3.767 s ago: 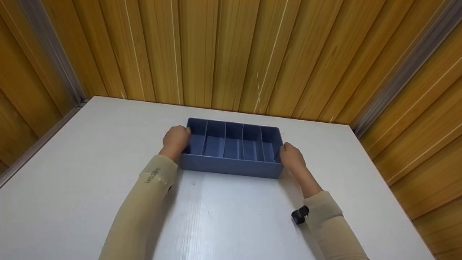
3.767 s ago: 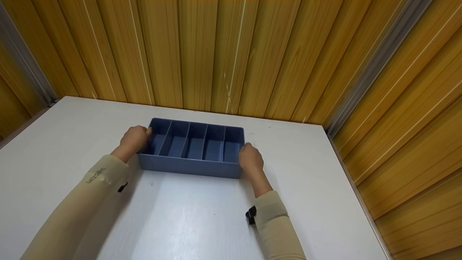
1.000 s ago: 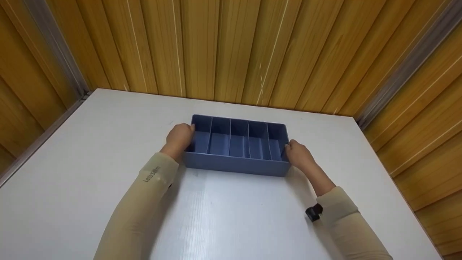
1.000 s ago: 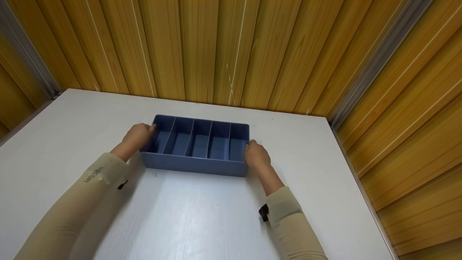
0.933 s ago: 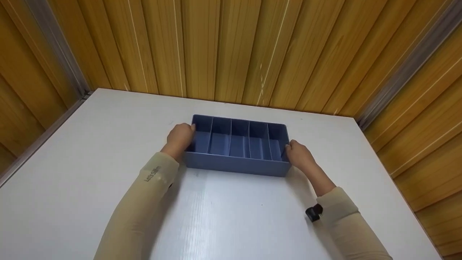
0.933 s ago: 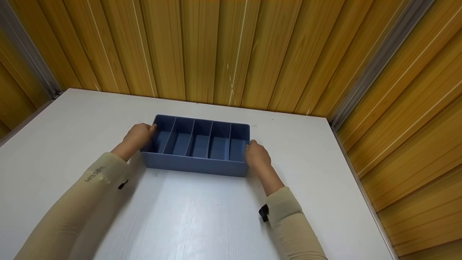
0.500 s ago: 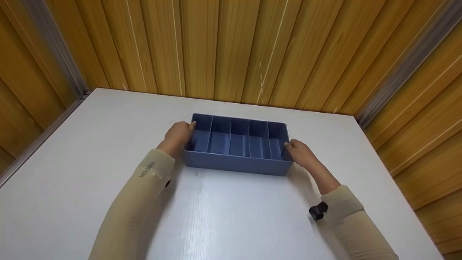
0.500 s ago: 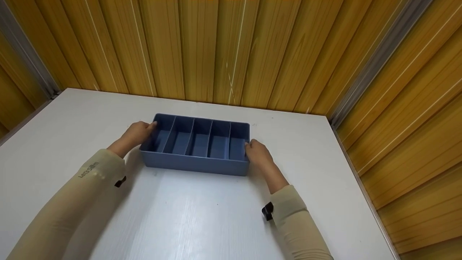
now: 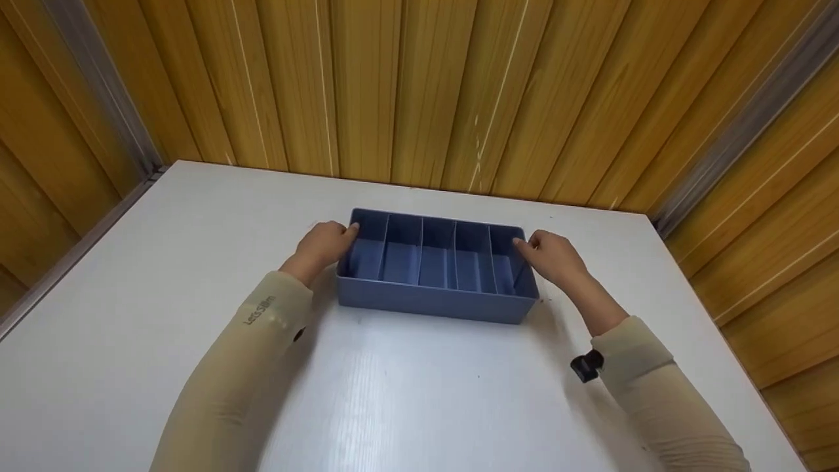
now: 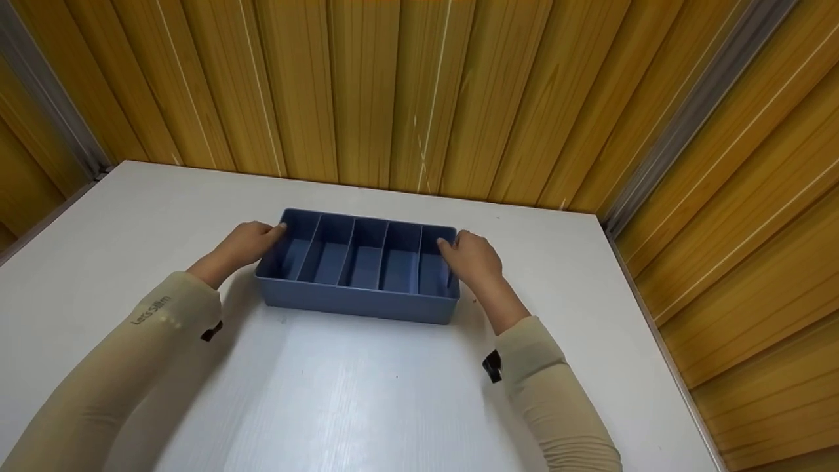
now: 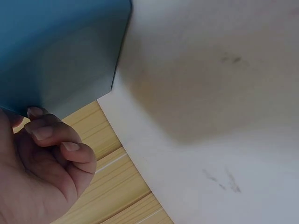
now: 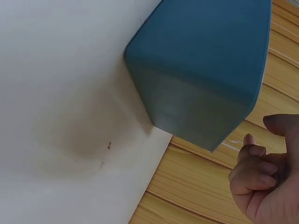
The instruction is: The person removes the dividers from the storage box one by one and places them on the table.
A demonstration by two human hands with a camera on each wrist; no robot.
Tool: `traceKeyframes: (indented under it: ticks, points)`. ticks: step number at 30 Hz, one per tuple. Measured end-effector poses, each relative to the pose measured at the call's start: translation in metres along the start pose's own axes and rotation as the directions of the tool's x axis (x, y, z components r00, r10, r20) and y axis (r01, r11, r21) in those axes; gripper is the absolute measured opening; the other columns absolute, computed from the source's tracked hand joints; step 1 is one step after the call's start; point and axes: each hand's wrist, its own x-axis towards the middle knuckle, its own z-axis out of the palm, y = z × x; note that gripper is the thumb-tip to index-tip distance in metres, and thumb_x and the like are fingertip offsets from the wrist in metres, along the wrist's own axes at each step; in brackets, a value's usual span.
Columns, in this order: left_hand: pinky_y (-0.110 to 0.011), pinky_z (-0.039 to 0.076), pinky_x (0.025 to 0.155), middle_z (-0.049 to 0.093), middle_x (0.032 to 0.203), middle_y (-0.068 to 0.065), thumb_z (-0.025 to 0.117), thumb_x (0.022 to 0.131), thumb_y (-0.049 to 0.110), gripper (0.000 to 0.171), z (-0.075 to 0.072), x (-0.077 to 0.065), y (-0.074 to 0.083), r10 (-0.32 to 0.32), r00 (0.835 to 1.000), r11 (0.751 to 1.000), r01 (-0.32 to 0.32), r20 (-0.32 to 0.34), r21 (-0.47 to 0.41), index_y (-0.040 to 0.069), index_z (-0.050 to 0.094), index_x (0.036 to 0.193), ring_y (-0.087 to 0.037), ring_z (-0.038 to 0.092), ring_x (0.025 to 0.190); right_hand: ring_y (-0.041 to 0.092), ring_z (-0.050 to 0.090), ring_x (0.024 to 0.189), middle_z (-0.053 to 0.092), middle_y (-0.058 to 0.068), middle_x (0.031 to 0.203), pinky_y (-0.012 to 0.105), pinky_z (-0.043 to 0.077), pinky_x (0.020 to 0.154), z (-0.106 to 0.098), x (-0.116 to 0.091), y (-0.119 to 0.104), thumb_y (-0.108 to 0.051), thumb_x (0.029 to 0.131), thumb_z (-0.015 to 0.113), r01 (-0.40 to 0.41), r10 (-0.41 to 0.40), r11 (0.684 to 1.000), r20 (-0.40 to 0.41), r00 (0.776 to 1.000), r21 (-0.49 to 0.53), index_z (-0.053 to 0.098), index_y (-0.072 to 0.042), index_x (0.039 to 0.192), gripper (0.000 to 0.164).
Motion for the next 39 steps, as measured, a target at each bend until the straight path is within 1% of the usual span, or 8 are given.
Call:
traceKeyframes:
  ticks: [6, 9, 12, 17, 24, 28, 31, 39]
  points:
    - [-0.052, 0.047, 0.110, 0.064, 0.137, -0.026, 0.036, 0.109, 0.039, 0.058, 0.001, 0.001, 0.003, -0.003, 1.000, 1.000, 0.003, 0.009, 0.016, -0.007, 0.058, 0.136, -0.039, 0.062, 0.126, 0.018, 0.049, 0.071, 0.052, 0.002, 0.072, 0.029, 0.039, 0.063, -0.002, 0.010, -0.016, -0.033, 0.103, 0.052, 0.035, -0.034, 0.999, 0.058, 0.998, -0.017, 0.058, -0.003, 0.085, 0.036]
    - [-0.049, 0.051, 0.104, 0.069, 0.126, -0.025, 0.039, 0.108, 0.035, 0.053, 0.003, 0.001, 0.001, -0.008, 1.000, 1.000, 0.008, 0.001, 0.013, -0.007, 0.062, 0.130, -0.034, 0.065, 0.110, 0.015, 0.045, 0.065, 0.046, -0.002, 0.065, 0.028, 0.037, 0.061, 0.001, 0.014, -0.022, -0.032, 0.103, 0.053, 0.045, -0.043, 0.999, 0.107, 0.993, -0.019, 0.053, -0.008, 0.076, 0.036]
    - [-0.046, 0.052, 0.094, 0.070, 0.110, -0.019, 0.040, 0.106, 0.029, 0.047, 0.006, 0.002, 0.001, -0.014, 1.000, 1.000, 0.014, -0.018, 0.002, -0.006, 0.066, 0.122, -0.028, 0.060, 0.096, 0.012, 0.040, 0.059, 0.039, -0.005, 0.059, 0.027, 0.035, 0.058, 0.005, 0.017, -0.025, -0.030, 0.102, 0.053, 0.050, -0.048, 0.999, 0.141, 0.989, -0.016, 0.047, -0.012, 0.070, 0.038]
    - [-0.043, 0.049, 0.086, 0.062, 0.095, -0.012, 0.039, 0.104, 0.024, 0.042, 0.007, 0.001, 0.003, -0.021, 0.999, 1.000, 0.021, -0.044, 0.003, -0.005, 0.068, 0.111, -0.026, 0.056, 0.089, 0.011, 0.037, 0.057, 0.035, -0.006, 0.058, 0.027, 0.034, 0.057, 0.009, 0.022, -0.027, -0.028, 0.102, 0.053, 0.046, -0.042, 0.999, 0.157, 0.987, -0.019, 0.043, -0.014, 0.067, 0.038]
    - [-0.047, 0.052, 0.093, 0.068, 0.106, -0.018, 0.038, 0.105, 0.024, 0.042, 0.010, -0.001, 0.007, -0.029, 0.998, 0.998, 0.033, -0.059, 0.059, -0.005, 0.068, 0.111, -0.028, 0.059, 0.093, 0.012, 0.041, 0.061, 0.040, -0.004, 0.062, 0.027, 0.036, 0.060, 0.019, 0.024, -0.027, -0.027, 0.103, 0.051, 0.031, -0.027, 0.999, 0.182, 0.983, -0.019, 0.049, -0.010, 0.073, 0.034]
    - [-0.046, 0.054, 0.090, 0.072, 0.110, -0.019, 0.039, 0.105, 0.024, 0.041, 0.014, -0.002, 0.011, -0.031, 0.997, 0.993, 0.040, -0.077, 0.109, -0.003, 0.070, 0.106, -0.029, 0.063, 0.093, 0.013, 0.045, 0.064, 0.045, -0.002, 0.066, 0.027, 0.039, 0.062, 0.022, 0.024, -0.027, -0.027, 0.103, 0.050, 0.020, -0.012, 0.999, 0.200, 0.980, -0.038, 0.055, -0.006, 0.079, 0.032]
    - [-0.046, 0.055, 0.088, 0.073, 0.112, -0.019, 0.040, 0.104, 0.024, 0.040, 0.014, -0.002, 0.013, -0.033, 0.995, 0.990, 0.045, -0.094, 0.131, -0.003, 0.070, 0.105, -0.029, 0.063, 0.092, 0.013, 0.044, 0.062, 0.044, -0.003, 0.064, 0.027, 0.039, 0.061, 0.022, 0.024, -0.027, -0.026, 0.102, 0.051, 0.015, -0.008, 0.999, 0.208, 0.978, -0.034, 0.053, -0.008, 0.075, 0.033]
    - [-0.048, 0.056, 0.089, 0.073, 0.113, -0.021, 0.041, 0.104, 0.024, 0.040, 0.013, -0.002, 0.011, -0.059, 0.989, 0.989, 0.076, -0.134, 0.124, -0.004, 0.070, 0.104, -0.029, 0.062, 0.090, 0.012, 0.041, 0.060, 0.039, -0.005, 0.062, 0.026, 0.037, 0.059, 0.026, 0.025, -0.032, -0.022, 0.101, 0.049, 0.034, -0.026, 0.999, 0.216, 0.976, -0.035, 0.044, -0.014, 0.068, 0.034]
